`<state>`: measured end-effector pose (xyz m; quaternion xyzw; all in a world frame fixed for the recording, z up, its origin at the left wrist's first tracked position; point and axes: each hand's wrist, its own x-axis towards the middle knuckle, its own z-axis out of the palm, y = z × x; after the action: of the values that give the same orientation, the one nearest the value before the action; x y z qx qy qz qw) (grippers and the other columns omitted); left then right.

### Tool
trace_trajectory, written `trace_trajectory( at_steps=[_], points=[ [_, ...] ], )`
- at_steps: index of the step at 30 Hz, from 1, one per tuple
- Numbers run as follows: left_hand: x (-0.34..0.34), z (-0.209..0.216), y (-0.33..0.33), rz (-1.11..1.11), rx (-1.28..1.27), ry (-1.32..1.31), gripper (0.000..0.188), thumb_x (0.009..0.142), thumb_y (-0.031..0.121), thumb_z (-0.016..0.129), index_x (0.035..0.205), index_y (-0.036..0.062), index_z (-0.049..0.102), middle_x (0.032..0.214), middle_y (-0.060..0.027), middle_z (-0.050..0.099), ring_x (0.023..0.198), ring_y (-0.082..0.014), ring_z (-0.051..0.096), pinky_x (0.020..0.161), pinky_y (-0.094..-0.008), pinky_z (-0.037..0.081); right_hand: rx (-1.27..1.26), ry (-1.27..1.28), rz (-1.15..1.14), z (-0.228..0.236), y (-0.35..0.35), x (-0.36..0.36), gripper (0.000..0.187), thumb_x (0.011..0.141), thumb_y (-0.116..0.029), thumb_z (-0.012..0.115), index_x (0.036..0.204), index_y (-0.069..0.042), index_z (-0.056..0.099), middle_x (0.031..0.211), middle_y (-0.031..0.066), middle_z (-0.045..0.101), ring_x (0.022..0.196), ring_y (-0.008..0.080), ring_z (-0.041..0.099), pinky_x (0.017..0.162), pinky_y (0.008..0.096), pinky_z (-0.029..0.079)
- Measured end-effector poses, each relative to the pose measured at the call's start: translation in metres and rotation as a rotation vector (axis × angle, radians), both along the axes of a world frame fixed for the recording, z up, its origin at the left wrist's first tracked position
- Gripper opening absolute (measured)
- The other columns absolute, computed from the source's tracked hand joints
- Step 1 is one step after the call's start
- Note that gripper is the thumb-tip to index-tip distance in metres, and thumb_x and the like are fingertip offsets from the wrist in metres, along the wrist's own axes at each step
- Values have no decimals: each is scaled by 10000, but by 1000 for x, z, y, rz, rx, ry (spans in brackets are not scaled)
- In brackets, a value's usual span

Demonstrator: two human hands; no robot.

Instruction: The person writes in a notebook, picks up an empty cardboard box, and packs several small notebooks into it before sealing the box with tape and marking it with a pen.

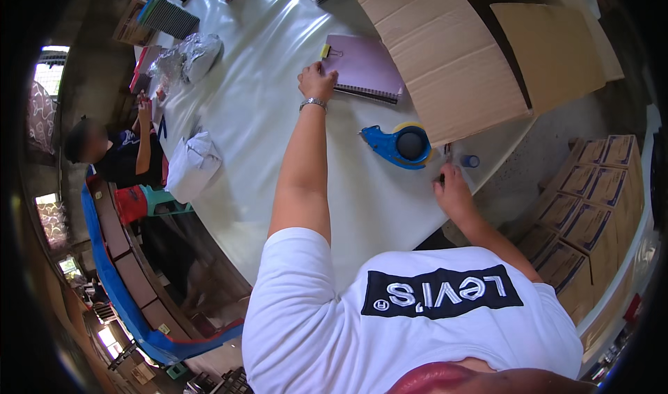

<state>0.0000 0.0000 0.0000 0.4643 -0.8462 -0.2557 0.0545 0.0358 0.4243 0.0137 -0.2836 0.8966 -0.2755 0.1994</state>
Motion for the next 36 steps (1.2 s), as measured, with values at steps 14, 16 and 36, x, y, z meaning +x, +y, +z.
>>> trace_trajectory(
  at_steps=[14,16,36],
  points=[
    [238,-14,-56,215,395,468,451,815,60,731,1207,-12,519,1077,-119,623,840,-163,633,730,-299,527,69,-356,-113,30,-22,-22,395,810,-34,651,1169,-18,487,886,197,621,772,330,641,727,361,518],
    [259,-16,-54,354,463,602,417,831,22,704,1201,-21,517,1055,-118,619,831,-159,624,720,-290,523,15,-427,-196,41,-24,-20,323,811,-20,636,1107,-6,510,901,181,607,775,291,630,713,331,508],
    [293,-29,-120,545,525,971,291,847,-37,632,1134,1,605,942,-70,666,792,-148,619,708,-271,505,69,202,397,75,-90,1,114,823,-126,543,878,-26,547,700,180,635,667,368,618,624,458,493]
  ],
)
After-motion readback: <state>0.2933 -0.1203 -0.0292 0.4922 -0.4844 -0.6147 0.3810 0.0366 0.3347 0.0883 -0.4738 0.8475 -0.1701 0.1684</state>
